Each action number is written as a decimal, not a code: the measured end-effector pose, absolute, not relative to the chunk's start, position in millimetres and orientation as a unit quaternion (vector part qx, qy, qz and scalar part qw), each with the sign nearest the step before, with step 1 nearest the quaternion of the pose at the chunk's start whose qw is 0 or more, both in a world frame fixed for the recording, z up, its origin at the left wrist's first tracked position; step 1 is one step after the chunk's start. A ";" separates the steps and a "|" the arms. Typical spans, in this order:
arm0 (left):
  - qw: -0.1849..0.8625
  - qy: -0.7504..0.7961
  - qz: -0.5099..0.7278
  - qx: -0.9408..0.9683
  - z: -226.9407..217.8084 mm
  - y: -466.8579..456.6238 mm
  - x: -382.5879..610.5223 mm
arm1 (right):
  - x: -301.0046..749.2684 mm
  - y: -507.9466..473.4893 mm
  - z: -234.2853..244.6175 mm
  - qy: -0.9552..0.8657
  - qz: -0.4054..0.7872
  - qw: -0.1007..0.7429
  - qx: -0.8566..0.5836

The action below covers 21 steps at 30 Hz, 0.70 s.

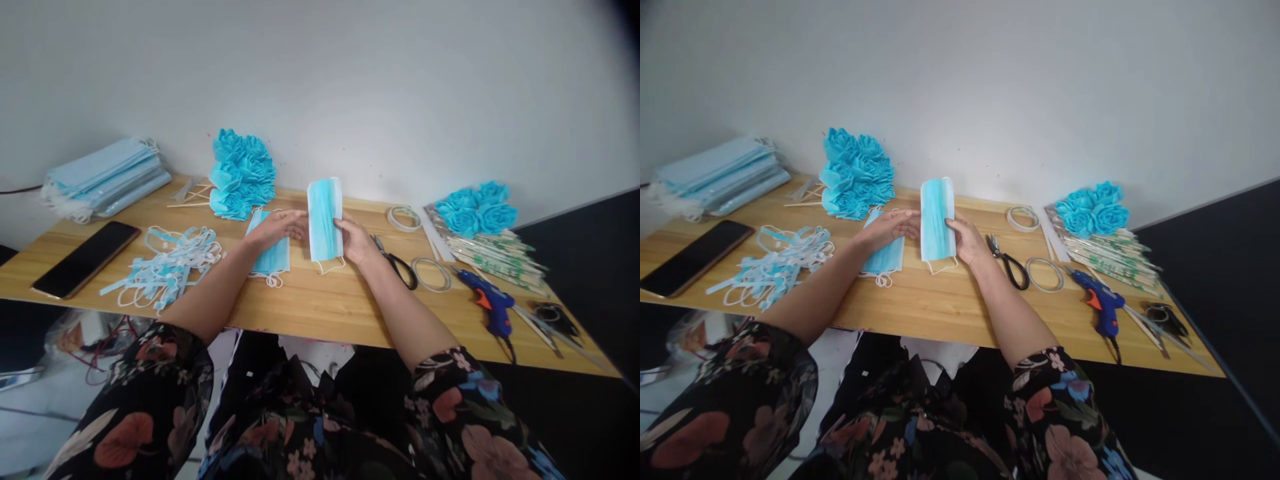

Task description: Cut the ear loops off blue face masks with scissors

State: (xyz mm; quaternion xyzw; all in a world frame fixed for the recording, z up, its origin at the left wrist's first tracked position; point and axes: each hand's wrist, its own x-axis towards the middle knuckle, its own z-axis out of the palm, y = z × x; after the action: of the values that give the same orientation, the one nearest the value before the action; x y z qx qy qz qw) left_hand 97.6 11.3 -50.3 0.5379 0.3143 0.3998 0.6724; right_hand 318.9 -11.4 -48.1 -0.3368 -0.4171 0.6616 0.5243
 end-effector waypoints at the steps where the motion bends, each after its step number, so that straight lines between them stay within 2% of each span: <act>1: 0.673 0.315 0.401 0.536 -50.6 11.7 97.7 | 319.3 -12.5 -47.2 -0.419 0.664 0.521 -0.334; 16: 0.680 0.335 0.400 0.514 -48.9 12.3 95.1 | 315.9 -9.3 -48.6 -0.374 0.669 0.570 -0.297; 21: 0.680 0.322 0.403 0.521 -52.6 11.4 93.6 | 313.8 -11.6 -46.5 -0.379 0.681 0.555 -0.290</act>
State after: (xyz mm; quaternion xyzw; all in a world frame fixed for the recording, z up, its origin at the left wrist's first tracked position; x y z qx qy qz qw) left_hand 93.6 11.4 -52.6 0.5205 0.3224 0.4031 0.6801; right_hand 313.8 -11.6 -46.5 -0.2896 -0.3790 0.6811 0.5555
